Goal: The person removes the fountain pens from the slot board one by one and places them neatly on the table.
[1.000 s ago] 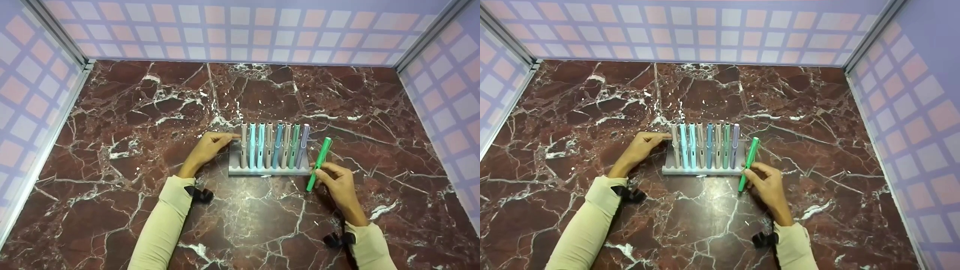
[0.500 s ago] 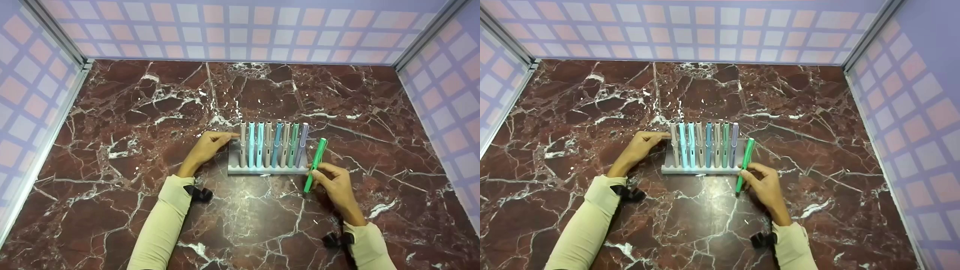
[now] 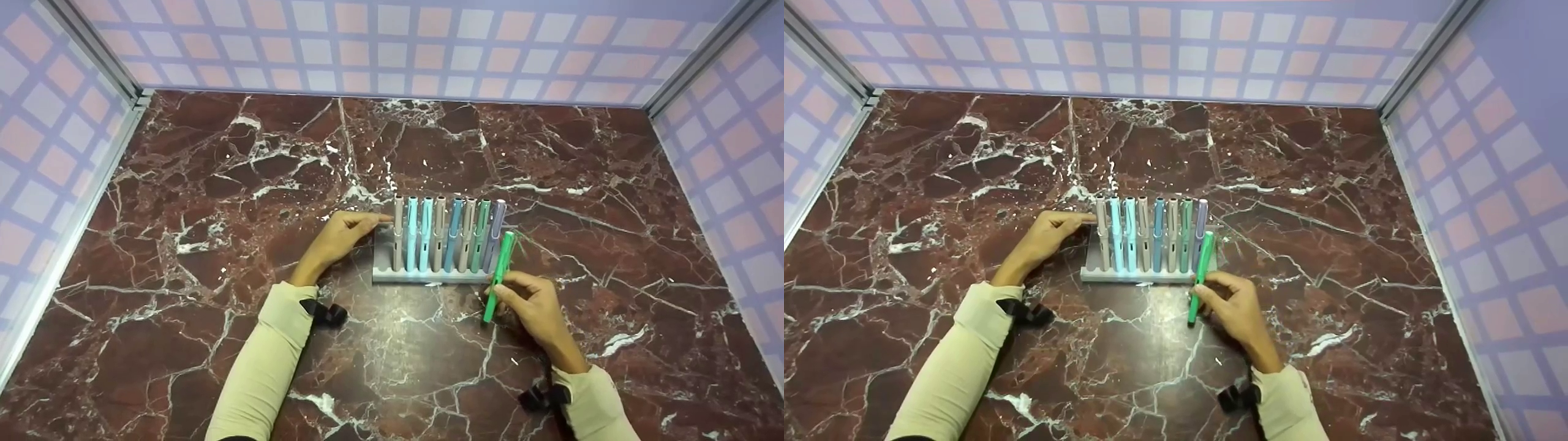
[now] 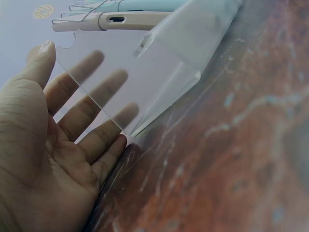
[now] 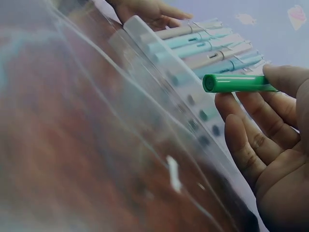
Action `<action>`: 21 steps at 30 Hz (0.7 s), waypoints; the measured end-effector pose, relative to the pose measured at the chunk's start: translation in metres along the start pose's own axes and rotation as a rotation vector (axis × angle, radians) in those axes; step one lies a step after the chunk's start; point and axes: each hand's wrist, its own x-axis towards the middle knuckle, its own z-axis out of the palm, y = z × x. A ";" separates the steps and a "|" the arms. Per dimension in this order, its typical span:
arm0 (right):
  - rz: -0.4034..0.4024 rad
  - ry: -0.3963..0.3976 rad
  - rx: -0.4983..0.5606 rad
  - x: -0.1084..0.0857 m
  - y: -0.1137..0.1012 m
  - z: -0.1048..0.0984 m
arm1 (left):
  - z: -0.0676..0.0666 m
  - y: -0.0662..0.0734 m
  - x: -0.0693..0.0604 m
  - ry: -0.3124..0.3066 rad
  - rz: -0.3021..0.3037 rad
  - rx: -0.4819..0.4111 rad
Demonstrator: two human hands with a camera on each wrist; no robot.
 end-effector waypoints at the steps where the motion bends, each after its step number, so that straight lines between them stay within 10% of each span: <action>1: -0.001 -0.007 0.006 0.000 0.000 0.002 | 0.000 0.000 0.000 0.000 0.000 -0.003; 21: 0.100 -0.121 0.005 -0.006 0.000 0.047 | 0.001 0.021 -0.003 -0.007 -0.029 -0.028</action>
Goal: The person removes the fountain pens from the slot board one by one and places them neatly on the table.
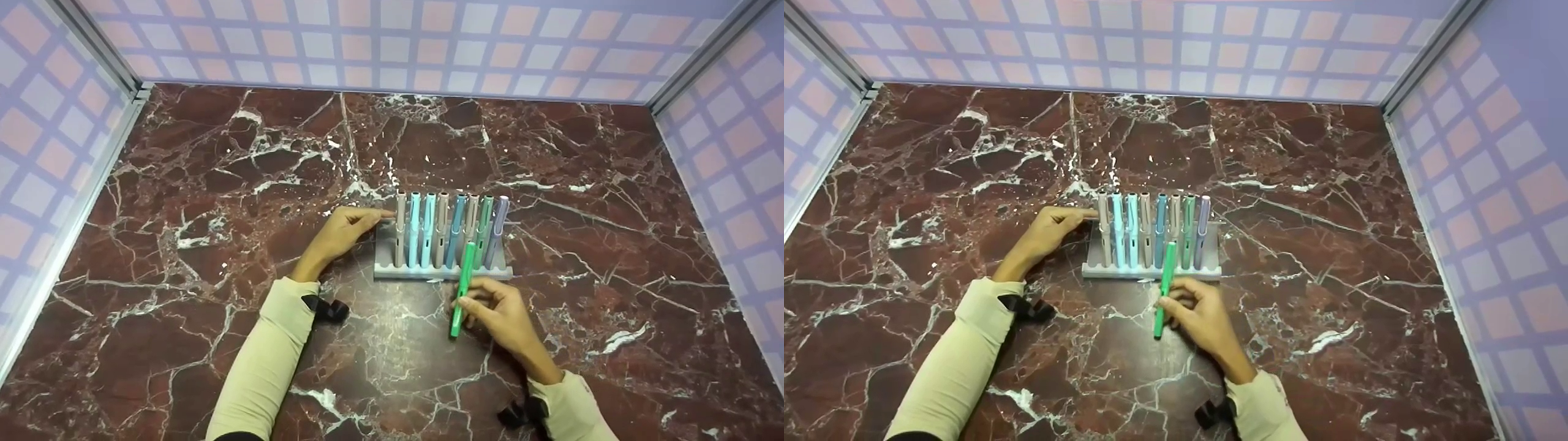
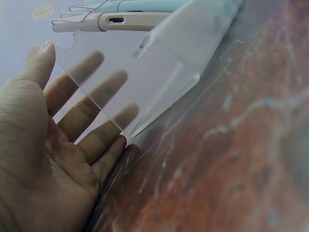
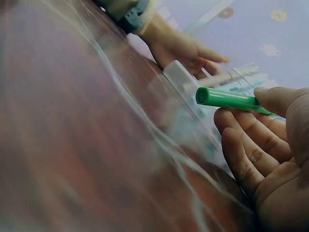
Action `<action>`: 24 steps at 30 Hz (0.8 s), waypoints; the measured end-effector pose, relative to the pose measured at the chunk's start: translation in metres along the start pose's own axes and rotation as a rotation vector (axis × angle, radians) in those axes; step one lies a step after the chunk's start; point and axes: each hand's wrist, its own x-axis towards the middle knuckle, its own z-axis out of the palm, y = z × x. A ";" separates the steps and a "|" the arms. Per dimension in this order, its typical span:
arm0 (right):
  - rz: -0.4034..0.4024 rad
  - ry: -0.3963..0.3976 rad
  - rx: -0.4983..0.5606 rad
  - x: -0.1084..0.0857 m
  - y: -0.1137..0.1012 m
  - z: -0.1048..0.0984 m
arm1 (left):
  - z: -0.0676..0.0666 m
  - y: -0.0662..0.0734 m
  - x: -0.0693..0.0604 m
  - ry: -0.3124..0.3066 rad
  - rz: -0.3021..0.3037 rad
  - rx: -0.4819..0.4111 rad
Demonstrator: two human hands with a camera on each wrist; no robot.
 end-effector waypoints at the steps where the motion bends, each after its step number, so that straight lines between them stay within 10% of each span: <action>1: 0.004 -0.012 0.009 0.000 0.000 0.003 | 0.000 0.000 0.000 -0.001 0.006 -0.004; 16: 0.088 -0.062 0.055 0.005 -0.005 0.049 | 0.002 0.019 -0.003 -0.012 0.001 0.029; 24: 0.154 -0.074 0.009 0.009 -0.009 0.069 | -0.001 -0.018 0.004 -0.003 0.049 0.021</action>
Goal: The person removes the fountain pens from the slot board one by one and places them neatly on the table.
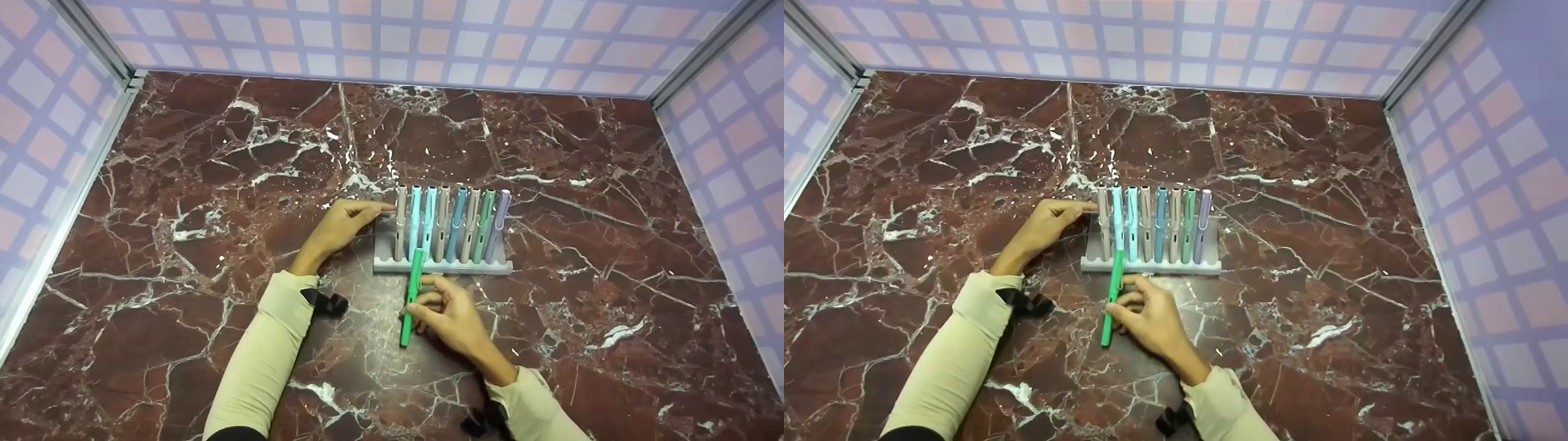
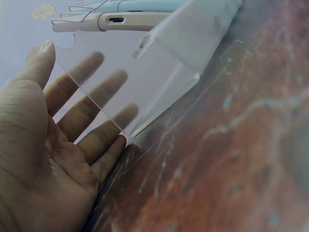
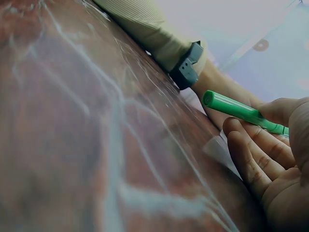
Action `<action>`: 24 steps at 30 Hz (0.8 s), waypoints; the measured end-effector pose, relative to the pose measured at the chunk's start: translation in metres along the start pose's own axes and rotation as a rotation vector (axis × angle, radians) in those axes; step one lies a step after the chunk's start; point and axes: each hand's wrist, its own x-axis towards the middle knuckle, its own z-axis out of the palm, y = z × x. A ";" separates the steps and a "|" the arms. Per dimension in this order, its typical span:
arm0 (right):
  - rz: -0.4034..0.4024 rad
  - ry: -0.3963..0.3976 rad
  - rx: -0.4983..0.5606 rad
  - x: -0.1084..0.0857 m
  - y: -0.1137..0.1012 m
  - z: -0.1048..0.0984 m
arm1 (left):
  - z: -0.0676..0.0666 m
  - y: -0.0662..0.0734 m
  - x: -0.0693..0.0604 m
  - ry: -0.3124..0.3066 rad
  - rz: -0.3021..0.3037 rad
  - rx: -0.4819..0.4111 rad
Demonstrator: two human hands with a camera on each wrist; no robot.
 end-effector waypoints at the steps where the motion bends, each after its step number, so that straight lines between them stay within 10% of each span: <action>1: 0.008 0.000 -0.004 0.001 0.000 0.002 | 0.000 -0.002 0.000 -0.001 0.004 -0.002; 24: 0.007 -0.027 -0.105 0.020 -0.002 0.045 | 0.001 -0.002 0.001 0.007 -0.019 -0.006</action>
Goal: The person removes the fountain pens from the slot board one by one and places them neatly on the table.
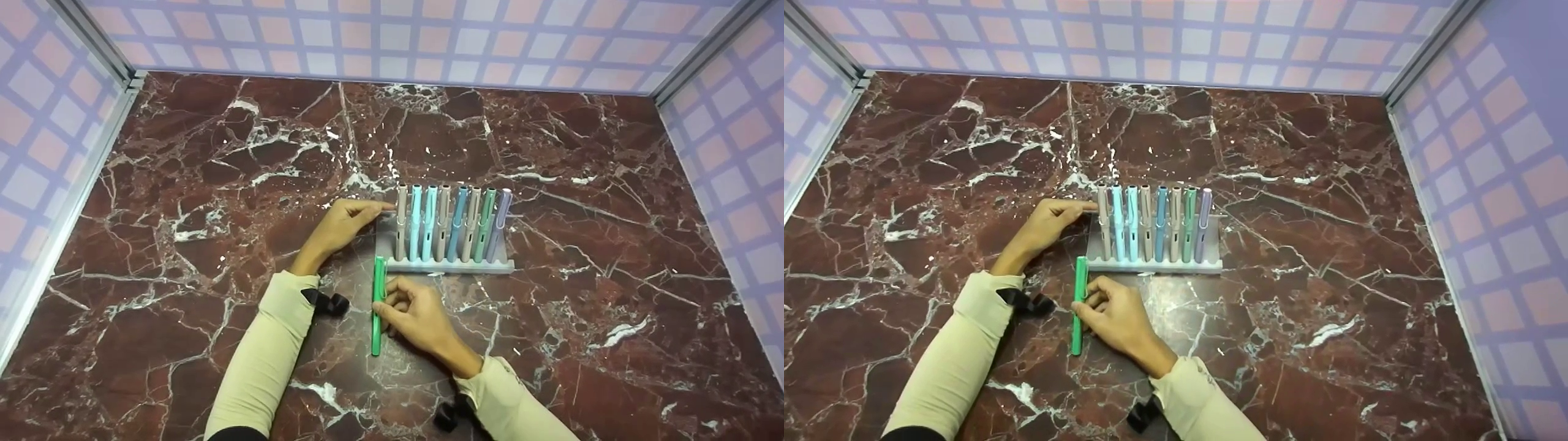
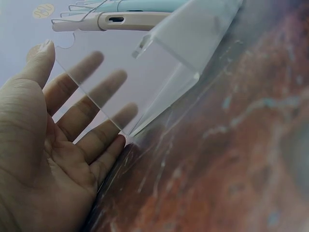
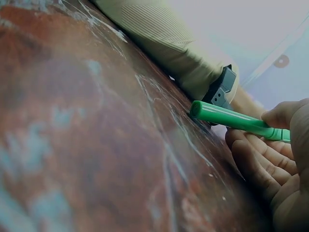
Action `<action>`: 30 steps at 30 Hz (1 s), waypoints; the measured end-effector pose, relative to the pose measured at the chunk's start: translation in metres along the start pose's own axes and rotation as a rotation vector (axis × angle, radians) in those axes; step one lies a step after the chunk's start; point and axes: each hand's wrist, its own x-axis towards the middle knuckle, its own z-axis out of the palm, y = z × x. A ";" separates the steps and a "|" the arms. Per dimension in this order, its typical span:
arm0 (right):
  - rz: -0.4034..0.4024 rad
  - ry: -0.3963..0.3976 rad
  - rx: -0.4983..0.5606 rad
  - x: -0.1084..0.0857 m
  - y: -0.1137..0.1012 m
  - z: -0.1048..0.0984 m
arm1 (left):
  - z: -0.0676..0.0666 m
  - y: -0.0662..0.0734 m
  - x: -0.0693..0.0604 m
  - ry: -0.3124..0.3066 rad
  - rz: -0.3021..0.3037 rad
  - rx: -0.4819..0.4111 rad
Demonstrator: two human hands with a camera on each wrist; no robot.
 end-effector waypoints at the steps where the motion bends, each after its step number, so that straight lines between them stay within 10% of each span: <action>1: 0.000 0.007 -0.004 -0.001 0.000 0.000 | 0.000 0.000 0.000 -0.001 -0.006 0.000; 30: -0.003 0.199 -0.483 -0.003 -0.009 0.022 | -0.001 -0.002 -0.001 0.008 0.037 0.004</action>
